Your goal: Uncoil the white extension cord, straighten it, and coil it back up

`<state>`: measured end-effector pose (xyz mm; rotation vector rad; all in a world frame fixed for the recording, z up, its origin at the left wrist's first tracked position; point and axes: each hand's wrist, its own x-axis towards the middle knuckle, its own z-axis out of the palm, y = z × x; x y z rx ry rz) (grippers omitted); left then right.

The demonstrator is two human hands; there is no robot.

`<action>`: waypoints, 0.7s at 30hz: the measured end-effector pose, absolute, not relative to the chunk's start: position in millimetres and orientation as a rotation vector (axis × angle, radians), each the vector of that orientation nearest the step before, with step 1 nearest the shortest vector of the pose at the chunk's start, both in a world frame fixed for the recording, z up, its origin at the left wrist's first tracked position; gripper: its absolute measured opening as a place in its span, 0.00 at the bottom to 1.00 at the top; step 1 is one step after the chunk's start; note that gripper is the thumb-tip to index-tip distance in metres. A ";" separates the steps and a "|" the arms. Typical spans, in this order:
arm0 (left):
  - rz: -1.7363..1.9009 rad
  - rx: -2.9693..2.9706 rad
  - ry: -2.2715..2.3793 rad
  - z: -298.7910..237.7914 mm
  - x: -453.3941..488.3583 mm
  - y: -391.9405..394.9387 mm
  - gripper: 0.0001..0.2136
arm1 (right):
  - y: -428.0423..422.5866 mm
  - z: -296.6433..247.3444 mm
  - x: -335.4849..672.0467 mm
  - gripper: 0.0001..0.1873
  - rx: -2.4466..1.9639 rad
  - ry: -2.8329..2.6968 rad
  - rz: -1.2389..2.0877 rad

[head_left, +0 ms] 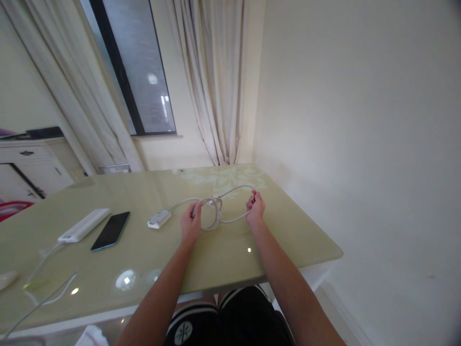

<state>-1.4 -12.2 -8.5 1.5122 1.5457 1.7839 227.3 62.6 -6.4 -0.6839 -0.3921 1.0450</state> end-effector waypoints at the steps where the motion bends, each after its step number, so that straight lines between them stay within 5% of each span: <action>1: 1.771 1.567 1.526 -9.1 -1.8 -13.1 0.16 | 62.4 -6.6 227.3 0.09 -0.680 -0.373 1.073; 9: 1.672 1.996 1.331 -11.3 4.9 -22.3 0.13 | 58.7 -6.6 227.3 0.12 -0.541 -0.456 1.132; 21: 1.793 0.959 1.958 -28.1 -16.7 49.9 0.12 | 54.0 7.5 229.3 0.13 -0.416 -0.484 1.228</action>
